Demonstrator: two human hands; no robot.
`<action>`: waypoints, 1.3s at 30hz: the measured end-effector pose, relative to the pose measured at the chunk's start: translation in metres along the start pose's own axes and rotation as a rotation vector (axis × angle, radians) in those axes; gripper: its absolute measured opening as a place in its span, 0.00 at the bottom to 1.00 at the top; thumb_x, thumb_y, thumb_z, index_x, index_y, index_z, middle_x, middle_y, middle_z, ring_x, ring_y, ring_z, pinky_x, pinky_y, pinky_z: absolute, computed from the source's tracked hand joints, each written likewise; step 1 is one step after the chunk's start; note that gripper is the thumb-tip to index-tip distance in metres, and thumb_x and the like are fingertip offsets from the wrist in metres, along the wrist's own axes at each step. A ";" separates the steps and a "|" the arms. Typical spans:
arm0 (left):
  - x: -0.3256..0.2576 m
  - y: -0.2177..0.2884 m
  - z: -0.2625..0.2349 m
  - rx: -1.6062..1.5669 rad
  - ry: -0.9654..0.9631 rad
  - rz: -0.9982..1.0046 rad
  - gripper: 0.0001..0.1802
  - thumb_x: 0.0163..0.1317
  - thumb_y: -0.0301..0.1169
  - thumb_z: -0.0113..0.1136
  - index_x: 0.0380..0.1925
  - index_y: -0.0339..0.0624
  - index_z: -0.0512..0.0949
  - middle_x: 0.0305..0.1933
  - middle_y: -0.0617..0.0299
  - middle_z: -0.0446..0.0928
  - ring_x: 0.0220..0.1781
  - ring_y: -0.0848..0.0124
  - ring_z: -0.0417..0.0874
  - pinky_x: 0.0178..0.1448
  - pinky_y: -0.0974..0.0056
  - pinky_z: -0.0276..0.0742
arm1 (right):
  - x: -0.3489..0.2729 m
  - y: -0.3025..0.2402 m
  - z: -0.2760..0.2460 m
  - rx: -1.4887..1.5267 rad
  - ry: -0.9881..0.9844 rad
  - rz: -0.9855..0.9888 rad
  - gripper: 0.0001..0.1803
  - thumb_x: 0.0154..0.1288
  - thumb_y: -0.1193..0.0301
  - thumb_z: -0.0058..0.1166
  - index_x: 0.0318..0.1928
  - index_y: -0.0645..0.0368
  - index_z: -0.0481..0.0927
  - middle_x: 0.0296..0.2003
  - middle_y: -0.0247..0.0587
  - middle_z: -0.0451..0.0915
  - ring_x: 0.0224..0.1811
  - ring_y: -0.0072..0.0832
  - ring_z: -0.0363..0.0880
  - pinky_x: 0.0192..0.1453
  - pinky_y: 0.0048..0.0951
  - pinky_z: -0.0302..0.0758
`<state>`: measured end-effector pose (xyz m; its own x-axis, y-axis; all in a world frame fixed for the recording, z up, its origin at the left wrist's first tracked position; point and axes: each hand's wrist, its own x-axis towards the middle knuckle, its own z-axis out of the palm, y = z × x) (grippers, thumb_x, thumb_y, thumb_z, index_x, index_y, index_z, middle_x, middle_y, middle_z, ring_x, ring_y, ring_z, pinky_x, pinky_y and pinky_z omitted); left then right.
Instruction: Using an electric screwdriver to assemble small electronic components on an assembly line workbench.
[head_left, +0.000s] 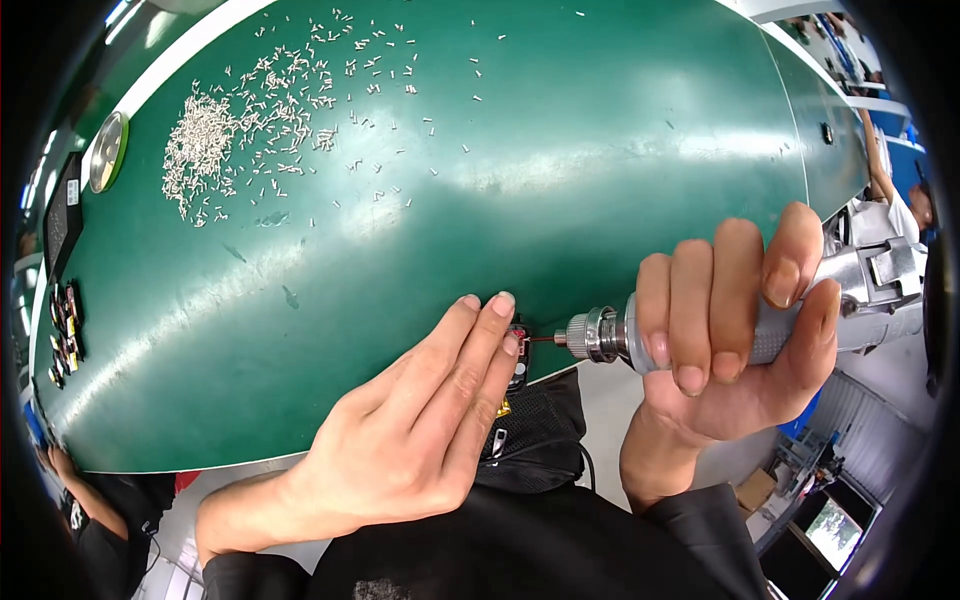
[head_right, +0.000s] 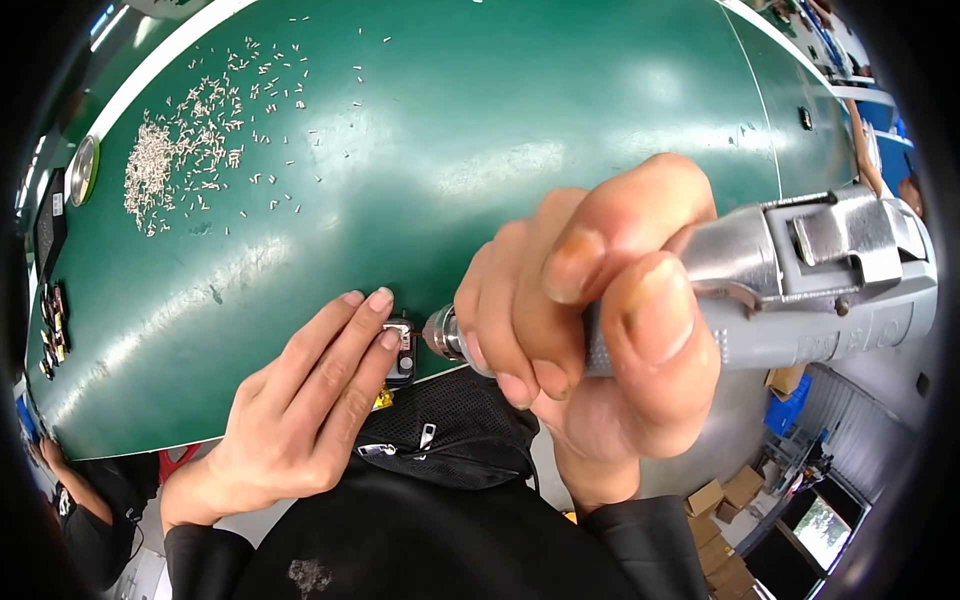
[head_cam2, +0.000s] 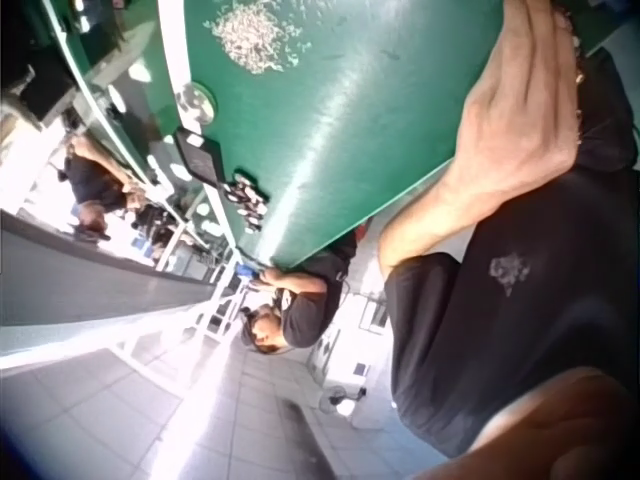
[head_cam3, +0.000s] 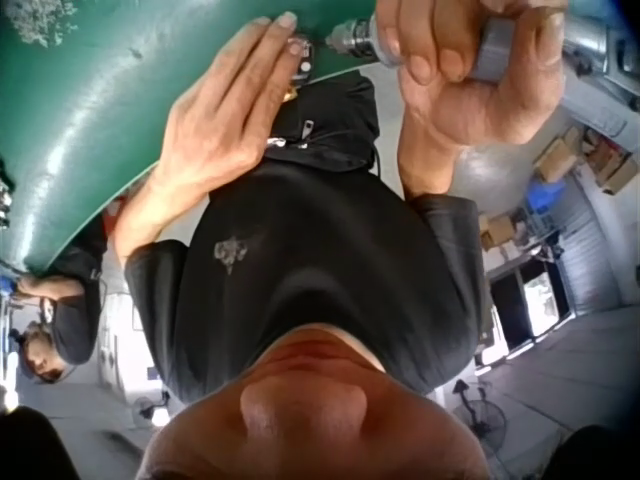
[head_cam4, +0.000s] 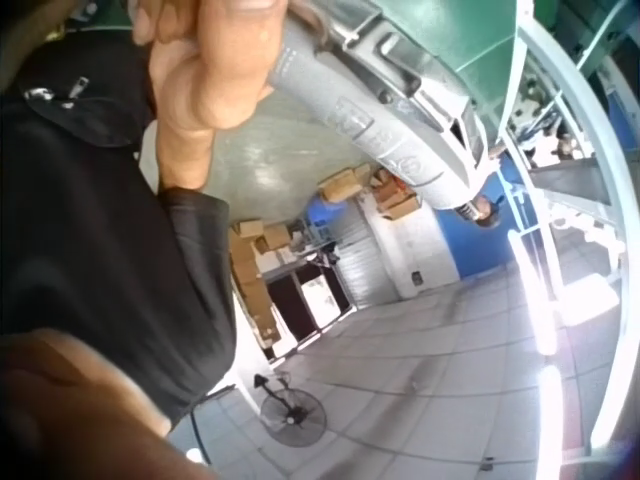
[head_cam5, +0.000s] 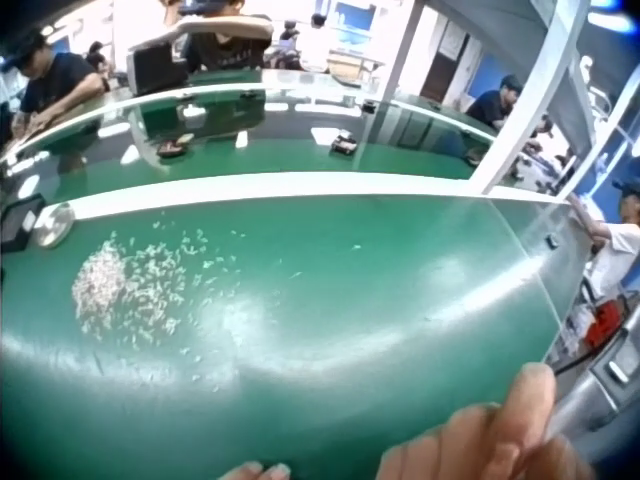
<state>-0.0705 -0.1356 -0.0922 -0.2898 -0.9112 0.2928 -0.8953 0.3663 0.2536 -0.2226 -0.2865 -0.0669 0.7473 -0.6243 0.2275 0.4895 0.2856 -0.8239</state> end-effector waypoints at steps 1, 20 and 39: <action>0.001 0.001 0.000 -0.004 0.000 -0.006 0.19 0.45 0.24 0.56 0.39 0.25 0.80 0.50 0.43 0.78 0.53 0.56 0.78 0.55 0.64 0.78 | 0.000 0.002 0.000 0.000 -0.001 0.007 0.13 0.74 0.60 0.37 0.36 0.55 0.64 0.16 0.30 0.64 0.15 0.21 0.64 0.26 0.27 0.67; -0.006 0.000 0.000 -0.128 0.101 -0.026 0.21 0.40 0.23 0.57 0.38 0.22 0.79 0.49 0.41 0.77 0.52 0.54 0.78 0.53 0.62 0.79 | 0.019 0.003 0.017 -0.175 -0.200 0.086 0.09 0.61 0.72 0.53 0.30 0.58 0.66 0.15 0.30 0.67 0.12 0.20 0.64 0.20 0.23 0.64; -0.091 -0.070 -0.084 0.501 0.289 -0.913 0.25 0.56 0.22 0.62 0.56 0.38 0.71 0.63 0.49 0.64 0.61 0.51 0.68 0.61 0.54 0.67 | -0.025 0.021 -0.025 0.431 0.181 -0.047 0.08 0.69 0.67 0.44 0.34 0.56 0.65 0.12 0.28 0.59 0.11 0.19 0.58 0.21 0.26 0.65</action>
<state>0.0466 -0.0623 -0.0594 0.5890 -0.6979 0.4074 -0.7884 -0.6071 0.0998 -0.2422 -0.2835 -0.1030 0.6484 -0.7495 0.1333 0.6911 0.5061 -0.5159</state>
